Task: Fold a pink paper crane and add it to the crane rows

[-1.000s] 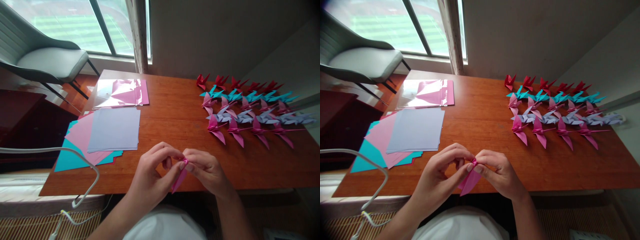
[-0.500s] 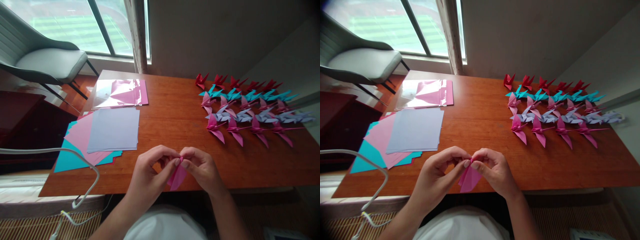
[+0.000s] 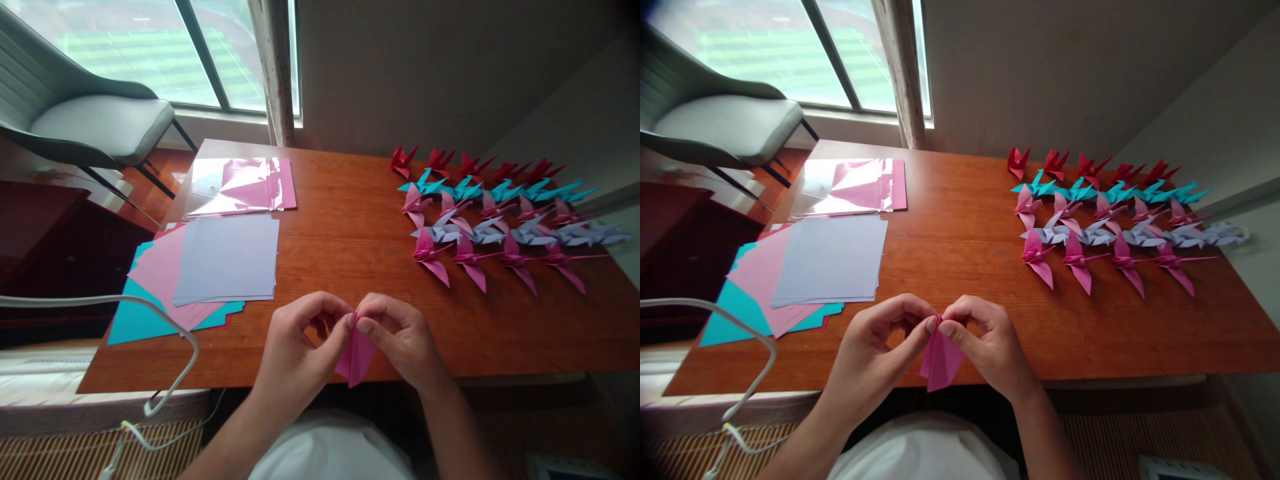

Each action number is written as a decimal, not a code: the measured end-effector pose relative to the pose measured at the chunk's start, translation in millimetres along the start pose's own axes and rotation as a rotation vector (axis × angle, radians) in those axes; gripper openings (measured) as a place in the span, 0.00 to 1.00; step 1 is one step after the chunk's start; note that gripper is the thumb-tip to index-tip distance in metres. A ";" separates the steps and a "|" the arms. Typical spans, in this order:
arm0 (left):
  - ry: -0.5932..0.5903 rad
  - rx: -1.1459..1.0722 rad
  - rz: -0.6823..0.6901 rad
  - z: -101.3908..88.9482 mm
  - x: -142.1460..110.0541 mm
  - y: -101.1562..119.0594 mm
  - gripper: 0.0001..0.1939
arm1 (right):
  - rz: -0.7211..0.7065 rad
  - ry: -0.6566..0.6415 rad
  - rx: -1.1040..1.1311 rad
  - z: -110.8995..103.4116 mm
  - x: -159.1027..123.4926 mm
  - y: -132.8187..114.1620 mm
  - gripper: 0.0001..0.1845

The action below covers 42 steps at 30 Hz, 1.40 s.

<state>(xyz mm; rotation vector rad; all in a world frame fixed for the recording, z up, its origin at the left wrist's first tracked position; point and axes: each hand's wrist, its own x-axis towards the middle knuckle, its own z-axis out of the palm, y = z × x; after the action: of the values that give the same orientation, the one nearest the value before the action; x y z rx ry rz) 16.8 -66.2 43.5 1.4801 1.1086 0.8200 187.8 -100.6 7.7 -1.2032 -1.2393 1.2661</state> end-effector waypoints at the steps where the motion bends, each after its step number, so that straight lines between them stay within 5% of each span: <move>1: 0.016 0.008 0.009 0.8 -0.6 -0.3 0.07 | -0.001 0.001 -0.013 0.5 0.0 -0.7 0.08; 6: 0.043 -0.028 0.018 3.0 -2.2 -1.7 0.07 | 0.005 0.016 -0.010 1.8 0.9 -1.5 0.07; 13: -0.087 -0.062 -0.028 3.0 -5.8 -7.6 0.06 | -0.002 0.110 -0.008 2.8 0.4 -1.2 0.09; 31: -0.063 0.046 0.039 4.2 -6.8 -13.1 0.06 | -0.049 0.086 -0.113 2.0 1.4 -10.2 0.07; 38: -0.278 -0.115 -0.155 4.7 -10.1 -22.7 0.11 | -0.015 0.317 0.049 4.5 3.6 -0.1 0.07; 42: -0.190 -0.190 -0.191 5.2 -8.5 -29.2 0.12 | 0.053 0.271 0.025 6.0 5.9 -0.9 0.08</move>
<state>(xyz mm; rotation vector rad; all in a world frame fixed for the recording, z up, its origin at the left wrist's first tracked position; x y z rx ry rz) 12.5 -75.8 14.5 1.2455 0.9838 0.6199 181.4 -95.0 8.5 -1.3474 -0.9965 1.1104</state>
